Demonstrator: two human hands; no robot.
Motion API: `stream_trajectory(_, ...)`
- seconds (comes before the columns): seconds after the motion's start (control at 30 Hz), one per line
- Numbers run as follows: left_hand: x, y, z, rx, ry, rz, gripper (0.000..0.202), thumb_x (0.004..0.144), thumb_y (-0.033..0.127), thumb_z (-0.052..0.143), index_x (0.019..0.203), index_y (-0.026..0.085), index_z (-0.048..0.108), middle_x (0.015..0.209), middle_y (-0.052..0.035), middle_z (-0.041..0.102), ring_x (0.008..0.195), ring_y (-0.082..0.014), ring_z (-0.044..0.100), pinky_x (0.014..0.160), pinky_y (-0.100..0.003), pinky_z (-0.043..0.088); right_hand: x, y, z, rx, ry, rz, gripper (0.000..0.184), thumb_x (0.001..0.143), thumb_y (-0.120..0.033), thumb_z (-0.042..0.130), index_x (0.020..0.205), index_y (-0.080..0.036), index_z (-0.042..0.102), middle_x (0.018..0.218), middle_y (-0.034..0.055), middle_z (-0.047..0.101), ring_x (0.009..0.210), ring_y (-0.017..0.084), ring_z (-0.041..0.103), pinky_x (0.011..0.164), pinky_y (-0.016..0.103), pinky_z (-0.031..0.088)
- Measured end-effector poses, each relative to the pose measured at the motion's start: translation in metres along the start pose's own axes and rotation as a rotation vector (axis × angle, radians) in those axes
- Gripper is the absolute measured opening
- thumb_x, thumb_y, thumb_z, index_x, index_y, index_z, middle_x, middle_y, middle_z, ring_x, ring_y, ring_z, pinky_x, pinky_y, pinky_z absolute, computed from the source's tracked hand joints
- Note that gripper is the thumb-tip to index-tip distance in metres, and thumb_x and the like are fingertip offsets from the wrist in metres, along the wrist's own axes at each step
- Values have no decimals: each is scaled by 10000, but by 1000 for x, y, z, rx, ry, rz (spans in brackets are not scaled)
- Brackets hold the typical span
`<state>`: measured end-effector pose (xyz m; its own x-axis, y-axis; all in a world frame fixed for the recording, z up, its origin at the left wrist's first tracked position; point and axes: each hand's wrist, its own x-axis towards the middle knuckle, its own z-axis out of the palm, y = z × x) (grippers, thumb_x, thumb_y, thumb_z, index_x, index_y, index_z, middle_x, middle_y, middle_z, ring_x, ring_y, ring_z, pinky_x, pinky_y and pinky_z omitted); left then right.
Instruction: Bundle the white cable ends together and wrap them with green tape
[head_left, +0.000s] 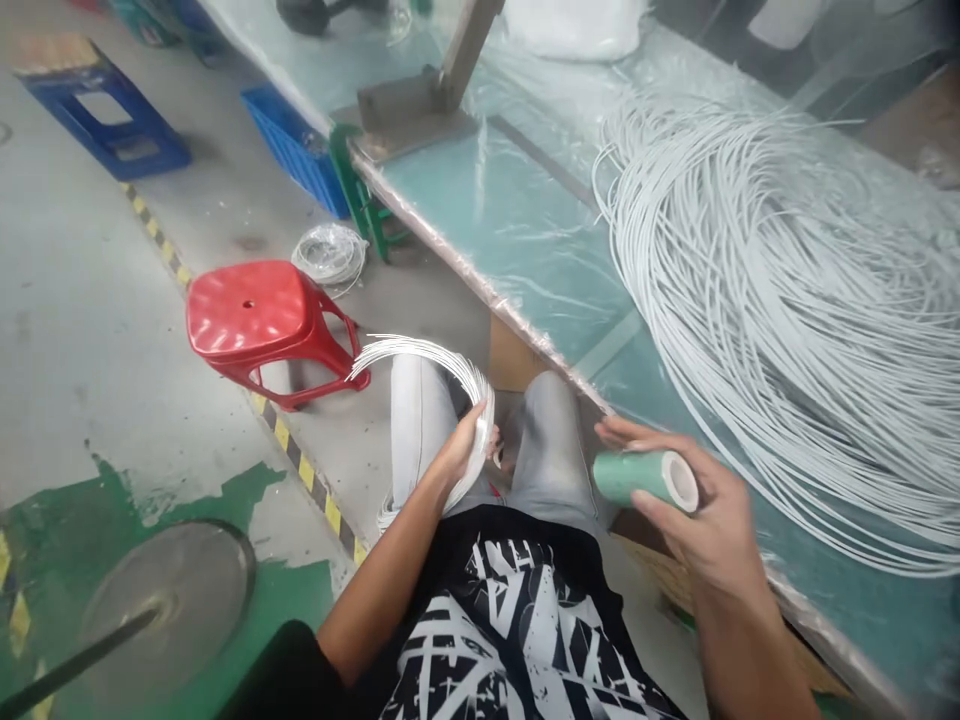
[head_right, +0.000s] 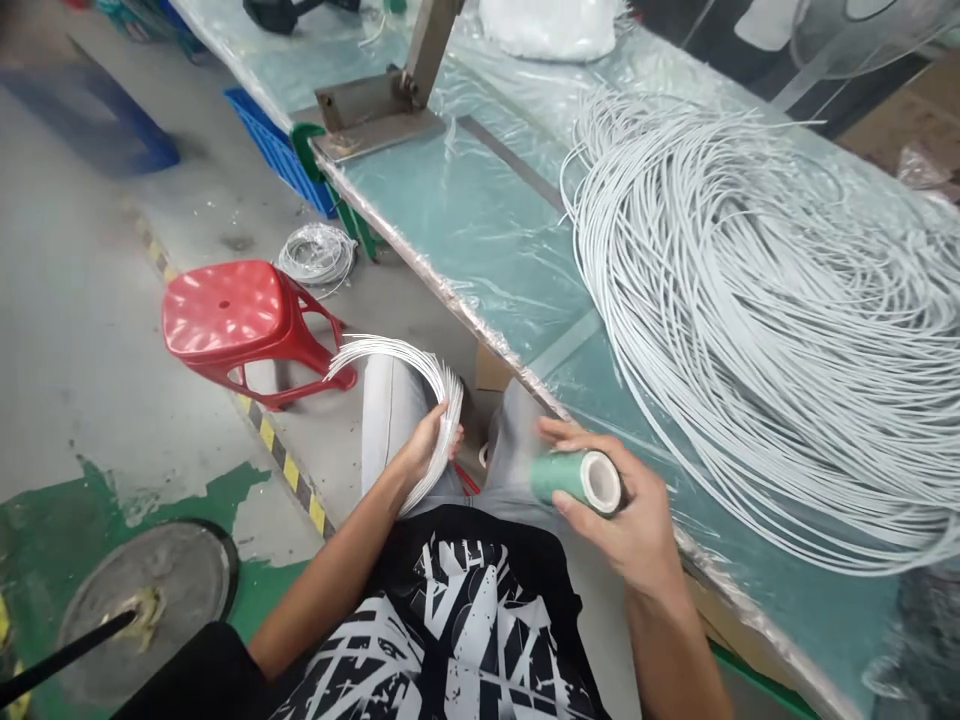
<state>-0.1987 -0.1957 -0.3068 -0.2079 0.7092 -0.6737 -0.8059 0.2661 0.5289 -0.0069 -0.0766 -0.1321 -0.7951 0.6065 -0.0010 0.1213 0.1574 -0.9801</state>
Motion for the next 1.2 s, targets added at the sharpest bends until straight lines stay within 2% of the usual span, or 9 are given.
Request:
stream_trajectory(0.2,-37,26,-8,-162,-151,29,520,829,644,506,731,135,546,634,-4,455,470,-78,391,449,-220,314,55,-36,2,-511,244,-204,389,791,-268,709,1167,-263,608,1120,40,685,1083,263,622,969,436,464)
stream_trajectory(0.3,-50,32,-11,-205,-178,78,486,833,609,536,769,128,554,667,-11,468,502,-86,429,484,-229,356,90,-23,-4,-716,381,-186,450,795,-314,701,1223,-282,564,1056,1,709,1011,247,642,938,408,449)
stream_trajectory(0.43,-60,37,-14,-230,-209,103,410,806,519,637,805,118,553,682,0,446,525,-85,460,508,-227,377,120,11,-11,-827,427,-119,447,787,-353,677,1206,-242,569,1069,32,702,951,267,647,909,411,431)
stream_trajectory(0.57,-66,44,-11,-234,-239,108,392,774,472,697,812,111,549,676,15,420,487,-63,418,467,-212,325,127,32,-16,-746,472,-69,404,819,-401,634,1187,-245,573,1079,38,694,960,273,638,897,413,434)
stream_trajectory(0.67,-73,52,-5,-235,-257,131,380,724,418,760,814,116,546,677,22,414,491,-60,414,467,-209,324,121,30,-17,-746,494,-95,596,807,-428,665,1335,-237,467,1191,76,646,1068,307,602,940,457,432)
stream_trajectory(0.8,-84,69,5,-235,-286,179,353,653,270,823,784,129,527,664,37,392,482,-41,367,450,-194,287,96,10,3,-820,582,-347,661,834,-344,663,1419,-195,393,1359,151,499,1259,328,471,1044,492,388)
stream_trajectory(0.9,-89,80,11,-247,-302,197,362,651,258,831,779,127,518,655,49,372,459,-19,309,427,-177,238,74,-3,36,-701,321,-470,449,875,-226,603,1311,-242,498,1290,96,550,1239,264,500,1067,443,403)
stream_trajectory(1.0,-90,86,16,-271,-301,187,401,667,341,829,804,122,521,666,54,366,453,-7,294,423,-161,228,61,-4,69,-496,-6,-334,326,924,-205,526,1244,-262,544,1348,61,514,1252,216,496,1064,390,424)
stream_trajectory(1.2,-84,81,24,-319,-249,143,467,689,486,788,834,110,552,656,50,389,455,-21,353,438,-164,296,75,-1,96,-287,-265,-163,455,886,-173,527,1320,-311,529,1488,13,379,1306,192,450,1082,359,405)
